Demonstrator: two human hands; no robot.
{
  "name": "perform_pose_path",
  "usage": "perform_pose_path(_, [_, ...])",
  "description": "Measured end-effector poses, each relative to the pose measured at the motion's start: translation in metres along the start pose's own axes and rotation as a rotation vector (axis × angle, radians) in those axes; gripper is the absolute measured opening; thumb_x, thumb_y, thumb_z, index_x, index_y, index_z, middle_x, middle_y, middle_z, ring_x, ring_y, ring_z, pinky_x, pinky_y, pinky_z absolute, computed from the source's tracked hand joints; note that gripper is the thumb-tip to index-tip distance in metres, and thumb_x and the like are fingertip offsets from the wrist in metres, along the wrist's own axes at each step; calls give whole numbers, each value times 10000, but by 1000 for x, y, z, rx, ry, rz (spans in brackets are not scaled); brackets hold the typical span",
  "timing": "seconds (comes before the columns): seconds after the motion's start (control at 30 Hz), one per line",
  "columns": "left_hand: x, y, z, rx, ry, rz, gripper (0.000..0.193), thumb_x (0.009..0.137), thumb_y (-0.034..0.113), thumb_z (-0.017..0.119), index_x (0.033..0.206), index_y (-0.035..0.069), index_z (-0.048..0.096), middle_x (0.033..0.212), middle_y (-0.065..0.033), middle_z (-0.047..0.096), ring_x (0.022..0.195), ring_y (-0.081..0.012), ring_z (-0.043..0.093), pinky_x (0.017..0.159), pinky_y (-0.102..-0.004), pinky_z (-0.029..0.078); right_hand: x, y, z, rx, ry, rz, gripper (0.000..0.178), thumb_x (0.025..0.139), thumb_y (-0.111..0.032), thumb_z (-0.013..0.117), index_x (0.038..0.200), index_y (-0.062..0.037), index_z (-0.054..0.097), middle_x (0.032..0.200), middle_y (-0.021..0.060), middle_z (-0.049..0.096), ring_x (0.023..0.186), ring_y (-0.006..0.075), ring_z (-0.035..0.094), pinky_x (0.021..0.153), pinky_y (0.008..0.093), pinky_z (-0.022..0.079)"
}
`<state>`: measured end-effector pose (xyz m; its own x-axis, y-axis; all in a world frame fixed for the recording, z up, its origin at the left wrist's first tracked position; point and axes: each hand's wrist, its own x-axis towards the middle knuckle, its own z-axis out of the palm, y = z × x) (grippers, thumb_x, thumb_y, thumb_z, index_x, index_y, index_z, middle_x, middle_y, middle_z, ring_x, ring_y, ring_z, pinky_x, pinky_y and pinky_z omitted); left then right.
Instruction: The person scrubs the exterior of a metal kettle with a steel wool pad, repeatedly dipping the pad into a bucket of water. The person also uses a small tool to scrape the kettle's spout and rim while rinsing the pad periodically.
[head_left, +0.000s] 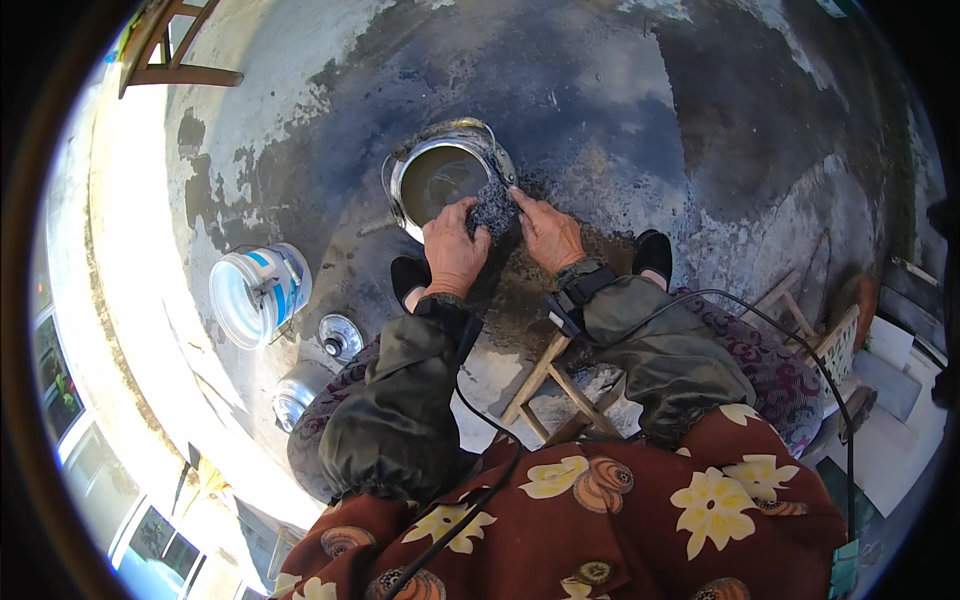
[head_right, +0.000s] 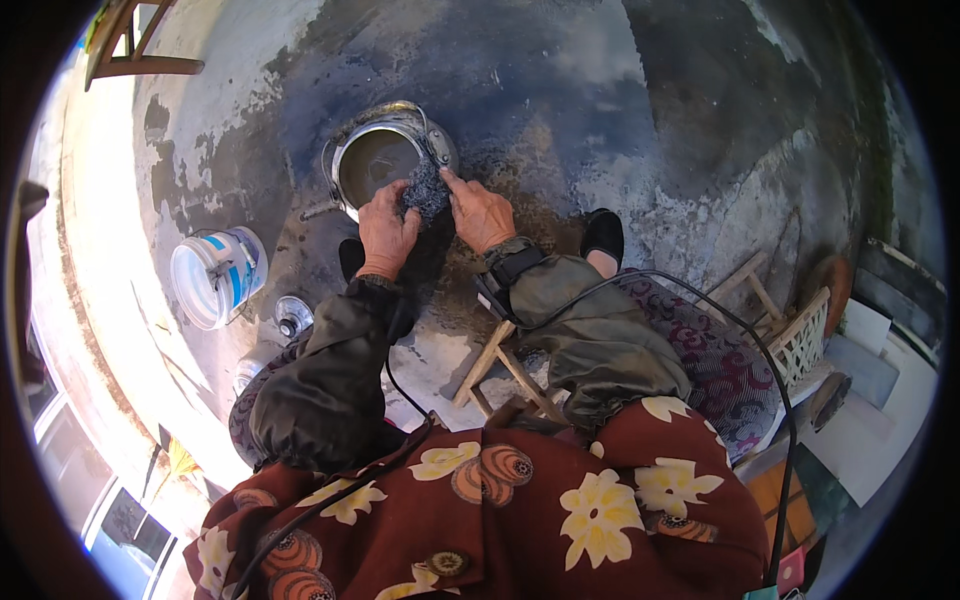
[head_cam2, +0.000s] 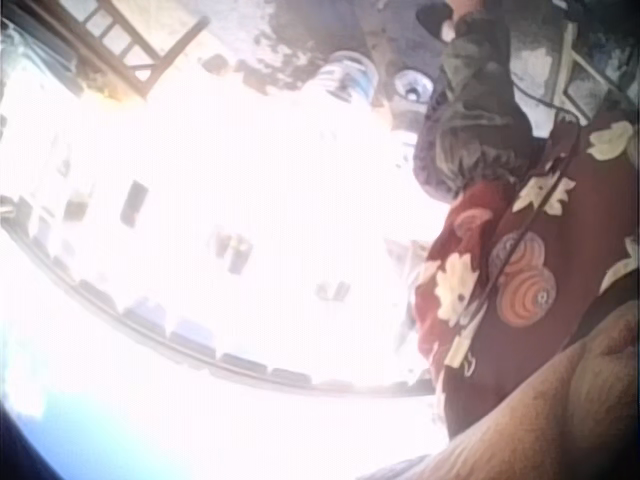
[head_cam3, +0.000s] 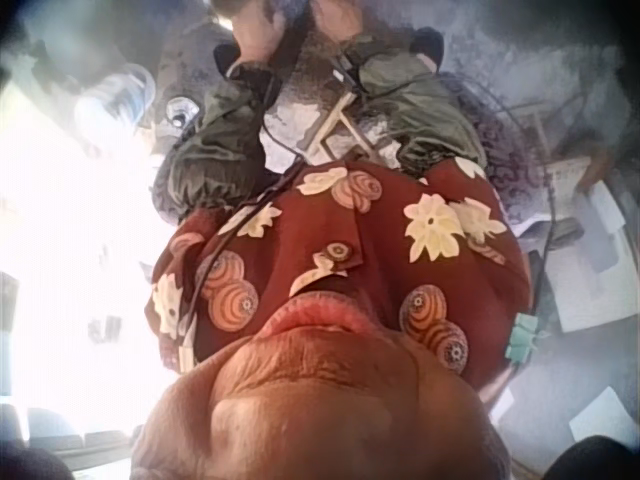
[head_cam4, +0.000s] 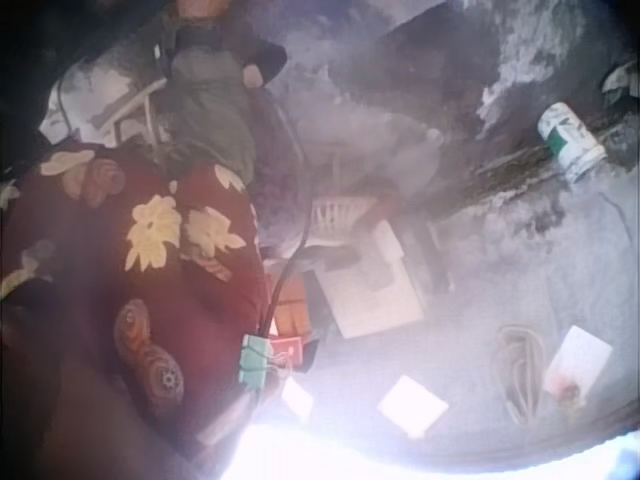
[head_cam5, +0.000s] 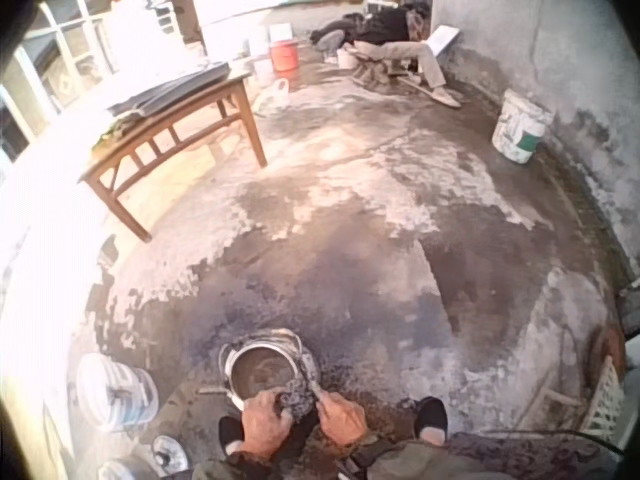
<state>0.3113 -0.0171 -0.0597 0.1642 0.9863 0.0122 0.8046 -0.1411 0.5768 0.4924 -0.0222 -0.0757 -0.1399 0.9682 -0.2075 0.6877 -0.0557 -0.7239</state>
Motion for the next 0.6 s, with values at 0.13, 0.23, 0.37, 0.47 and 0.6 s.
perform_pose_path(0.13, [-1, 7, -6, 8, 277, -364, 503, 706, 130, 656, 1186, 72, 515, 1186, -131, 540, 1113, -308, 510, 939, -391, 387, 5, 5, 0, 25, 155, -167, 447, 885, -161, 523, 1321, -249, 484, 880, 124, 595, 763, 374, 591, 676, 476, 488])
perform_pose_path(0.23, [5, 10, -2, -417, 707, -1098, 618, 785, 329, 674, 1282, 60, 426, 1382, -128, 377, 1212, -317, 426, 954, -395, 379, -4, -1, -1, -38, 42, -5, 444, 890, -150, 522, 1321, -251, 487, 965, 127, 617, 832, 365, 601, 693, 447, 499])
perform_pose_path(0.37, [20, -5, 6, -1280, 549, -1383, 748, 814, 516, 613, 1304, -11, 409, 1302, -167, 474, 1090, -314, 521, 869, -417, 428, -1, -12, 5, 20, 132, 1, 451, 897, -167, 520, 1338, -249, 474, 1024, 153, 626, 872, 377, 603, 746, 446, 500])
perform_pose_path(0.47, [24, -19, 18, -900, 532, -1407, 855, 764, 590, 634, 1296, -46, 428, 1237, -217, 533, 1033, -341, 572, 818, -449, 462, 2, -12, 12, 69, 126, 69, 448, 889, -167, 525, 1329, -240, 487, 1054, 164, 625, 894, 389, 598, 768, 449, 493])
perform_pose_path(0.6, [20, -29, 36, -28, 527, -1306, 701, 819, 569, 573, 1253, 28, 472, 1149, -188, 562, 1052, -349, 549, 805, -476, 450, -8, -7, 20, 56, 108, 150, 457, 879, -148, 524, 1327, -233, 493, 1029, 166, 630, 895, 386, 601, 765, 433, 494])
